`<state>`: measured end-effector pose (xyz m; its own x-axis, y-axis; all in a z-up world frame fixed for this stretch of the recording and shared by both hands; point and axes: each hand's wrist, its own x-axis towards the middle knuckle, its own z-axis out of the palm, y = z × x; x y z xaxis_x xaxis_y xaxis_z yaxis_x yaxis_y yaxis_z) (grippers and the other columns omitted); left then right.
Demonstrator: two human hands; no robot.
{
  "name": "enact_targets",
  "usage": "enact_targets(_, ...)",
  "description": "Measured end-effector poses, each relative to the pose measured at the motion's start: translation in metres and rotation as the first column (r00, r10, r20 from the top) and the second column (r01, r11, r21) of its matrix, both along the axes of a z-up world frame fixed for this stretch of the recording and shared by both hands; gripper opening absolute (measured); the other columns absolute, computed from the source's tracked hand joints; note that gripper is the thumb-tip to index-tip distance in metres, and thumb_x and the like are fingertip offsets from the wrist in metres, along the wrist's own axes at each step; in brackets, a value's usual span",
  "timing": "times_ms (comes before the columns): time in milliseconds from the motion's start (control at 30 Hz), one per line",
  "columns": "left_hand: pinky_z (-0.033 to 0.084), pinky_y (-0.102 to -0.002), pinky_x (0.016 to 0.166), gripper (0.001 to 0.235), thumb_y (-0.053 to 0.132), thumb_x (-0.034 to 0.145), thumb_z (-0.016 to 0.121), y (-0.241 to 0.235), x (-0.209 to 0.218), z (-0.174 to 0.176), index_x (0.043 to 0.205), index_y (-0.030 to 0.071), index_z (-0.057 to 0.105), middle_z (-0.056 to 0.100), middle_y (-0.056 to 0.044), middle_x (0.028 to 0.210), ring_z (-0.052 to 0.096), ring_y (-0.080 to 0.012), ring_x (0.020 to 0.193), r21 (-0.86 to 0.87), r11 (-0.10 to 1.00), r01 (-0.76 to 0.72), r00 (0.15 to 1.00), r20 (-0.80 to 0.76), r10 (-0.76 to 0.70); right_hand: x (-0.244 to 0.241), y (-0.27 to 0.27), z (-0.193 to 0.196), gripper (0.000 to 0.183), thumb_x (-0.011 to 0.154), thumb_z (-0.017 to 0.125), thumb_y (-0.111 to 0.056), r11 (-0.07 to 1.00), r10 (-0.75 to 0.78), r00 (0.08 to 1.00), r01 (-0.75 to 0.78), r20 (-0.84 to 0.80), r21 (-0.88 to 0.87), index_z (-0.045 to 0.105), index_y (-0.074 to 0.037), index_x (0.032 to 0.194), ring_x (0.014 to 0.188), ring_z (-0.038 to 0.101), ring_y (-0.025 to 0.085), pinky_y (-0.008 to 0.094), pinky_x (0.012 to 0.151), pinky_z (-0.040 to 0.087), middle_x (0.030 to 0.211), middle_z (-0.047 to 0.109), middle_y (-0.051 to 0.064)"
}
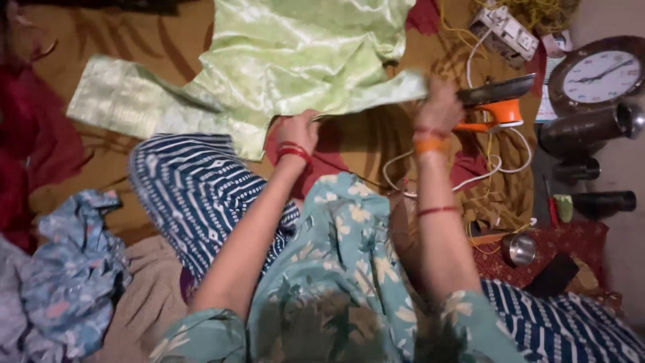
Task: The recorder is ironing a light green fabric on a bed-like surface.
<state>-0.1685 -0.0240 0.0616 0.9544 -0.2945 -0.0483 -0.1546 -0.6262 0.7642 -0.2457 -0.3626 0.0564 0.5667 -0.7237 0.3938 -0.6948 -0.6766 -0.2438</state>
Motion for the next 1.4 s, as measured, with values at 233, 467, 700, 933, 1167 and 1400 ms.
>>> enact_targets(233, 0.054, -0.046, 0.091, 0.037, 0.034, 0.089, 0.073, 0.026, 0.018, -0.042, 0.122, 0.016, 0.071, 0.073, -0.019, 0.111, 0.07, -0.0367, 0.104, -0.257, 0.932, 0.257, 0.942, -0.148, -0.301, 0.142, 0.164, 0.156, 0.039, 0.077, 0.062, 0.002, 0.61, 0.702, 0.712, -0.582, 0.026, -0.538, 0.069, -0.015, 0.112, 0.075, 0.066, 0.04, 0.049, 0.06, 0.052, 0.102, 0.064, 0.014)
enact_targets(467, 0.046, -0.041, 0.105, 0.079, 0.015, 0.085, 0.081, 0.164, 0.063, -0.026, 0.151, 0.003, 0.041, 0.059, -0.005, 0.131, 0.056, -0.0225, 0.123, -0.933, 0.254, -0.255, 0.814, -0.349, -0.464, 0.218, 0.378, 0.093, 0.068, 0.092, 0.059, -0.002, 0.199, 0.957, 0.232, -0.961, -0.171, -0.193, 0.05, -0.026, 0.155, 0.085, 0.068, 0.031, 0.042, 0.073, 0.055, 0.111, 0.066, 0.011)
enact_targets(700, 0.051, -0.042, 0.091, 0.072, 0.052, 0.086, 0.06, 0.223, 0.132, -0.08, 0.151, 0.022, 0.045, 0.062, -0.009, 0.124, 0.061, -0.0234, 0.109, -0.617, -0.088, -0.782, 0.623, -0.776, -0.1, 0.194, 0.387, 0.07, 0.068, 0.088, 0.066, -0.011, -0.064, 0.994, -0.041, -0.969, 0.103, 0.237, 0.046, -0.017, 0.152, 0.12, 0.065, 0.035, 0.04, 0.101, 0.054, 0.141, 0.062, 0.012)
enact_targets(933, 0.06, -0.044, 0.088, 0.09, 0.061, 0.087, 0.072, 0.186, 0.174, -0.13, 0.148, 0.003, 0.04, 0.066, -0.009, 0.12, 0.067, -0.0242, 0.108, -0.313, 0.348, -0.883, 0.462, -0.705, 0.538, 0.144, 0.339, 0.014, 0.065, 0.085, 0.076, -0.026, 0.231, 0.967, 0.254, -0.925, 0.037, 0.303, 0.052, -0.011, 0.143, 0.126, 0.056, 0.037, 0.048, 0.104, 0.046, 0.136, 0.059, 0.016)
enact_targets(1167, 0.047, -0.038, 0.07, 0.056, 0.023, 0.087, 0.074, 0.196, 0.181, -0.109, 0.134, -0.001, 0.058, 0.067, -0.01, 0.11, 0.064, -0.0235, 0.092, -0.456, 0.179, -0.872, 0.488, -0.771, 0.41, 0.137, 0.315, -0.032, 0.053, 0.083, 0.073, -0.013, 0.356, 0.933, 0.355, -0.877, -0.062, 0.324, 0.061, -0.012, 0.134, 0.12, 0.058, 0.034, 0.046, 0.1, 0.047, 0.129, 0.062, 0.012)
enact_targets(1400, 0.058, -0.038, 0.109, 0.048, 0.013, 0.103, 0.071, 0.227, 0.139, -0.071, 0.143, 0.002, 0.047, 0.061, -0.014, 0.138, 0.065, -0.0229, 0.124, -0.828, 0.2, -0.525, 0.661, -0.247, 0.709, 0.125, 0.34, 0.035, 0.045, 0.082, 0.069, -0.01, 0.308, 0.942, 0.32, -0.944, 0.104, 0.118, 0.064, -0.009, 0.126, 0.114, 0.059, 0.033, 0.045, 0.099, 0.047, 0.12, 0.064, 0.012)
